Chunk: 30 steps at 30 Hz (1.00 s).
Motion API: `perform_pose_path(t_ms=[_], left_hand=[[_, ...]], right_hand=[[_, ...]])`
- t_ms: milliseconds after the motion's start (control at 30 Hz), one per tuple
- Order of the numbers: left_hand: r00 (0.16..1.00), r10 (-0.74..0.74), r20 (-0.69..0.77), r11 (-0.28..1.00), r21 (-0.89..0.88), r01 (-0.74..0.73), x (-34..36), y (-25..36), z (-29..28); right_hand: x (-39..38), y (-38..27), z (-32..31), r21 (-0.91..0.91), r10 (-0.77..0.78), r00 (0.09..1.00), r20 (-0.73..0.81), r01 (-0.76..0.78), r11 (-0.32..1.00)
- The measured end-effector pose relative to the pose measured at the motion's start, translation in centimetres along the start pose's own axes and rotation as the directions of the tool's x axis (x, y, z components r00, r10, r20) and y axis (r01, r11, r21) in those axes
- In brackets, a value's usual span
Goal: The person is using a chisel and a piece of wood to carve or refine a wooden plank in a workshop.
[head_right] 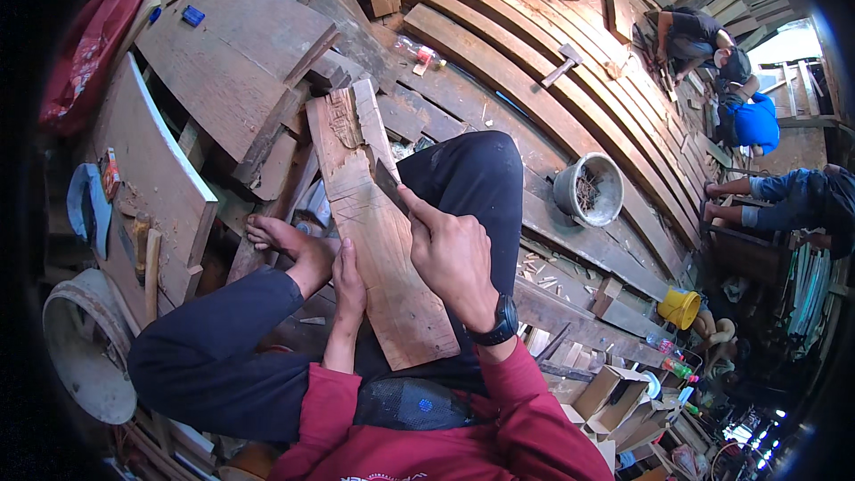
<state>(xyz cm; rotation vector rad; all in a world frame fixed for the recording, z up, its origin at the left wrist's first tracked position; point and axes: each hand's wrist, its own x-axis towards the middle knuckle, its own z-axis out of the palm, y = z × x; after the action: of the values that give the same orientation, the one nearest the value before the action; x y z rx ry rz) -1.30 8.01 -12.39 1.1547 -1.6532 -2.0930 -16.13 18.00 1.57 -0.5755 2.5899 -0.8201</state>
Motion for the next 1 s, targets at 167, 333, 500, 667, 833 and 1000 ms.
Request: perform_pose_path(t_ms=[167,333,500,667,833,1000], left_hand=[[0.998,-0.061,0.018,0.998,-0.03,0.061,-0.1,-0.1,-0.3],[0.999,-0.024,0.031,0.998,-0.052,0.026,0.0,-0.4,-0.2],[0.999,-0.029,0.024,0.999,-0.024,0.03,0.0,-0.4,-0.2],[1.0,0.003,0.016,1.0,-0.002,-0.003,0.0,-0.2,-0.2],[0.999,-0.017,0.04,0.999,-0.043,0.018,0.0,0.1,-0.2],[1.0,-0.021,0.002,0.999,0.026,0.021,-0.2,0.2,0.0]], right_hand=[[0.1,-0.8,0.2,-0.108,-0.044,0.999,0.019,0.046,0.993],[0.1,-2.1,0.0,-0.242,-0.032,0.998,0.045,0.042,0.969],[1.0,-2.1,1.2,-0.238,-0.021,1.0,0.0,0.021,0.971],[-0.5,-2.0,0.9,-0.237,-0.017,1.0,0.016,0.021,0.971],[0.1,-1.2,2.8,-0.184,-0.005,0.998,-0.055,-0.005,0.983],[-0.4,-1.5,2.0,-0.224,-0.025,0.999,-0.035,0.017,0.975]])
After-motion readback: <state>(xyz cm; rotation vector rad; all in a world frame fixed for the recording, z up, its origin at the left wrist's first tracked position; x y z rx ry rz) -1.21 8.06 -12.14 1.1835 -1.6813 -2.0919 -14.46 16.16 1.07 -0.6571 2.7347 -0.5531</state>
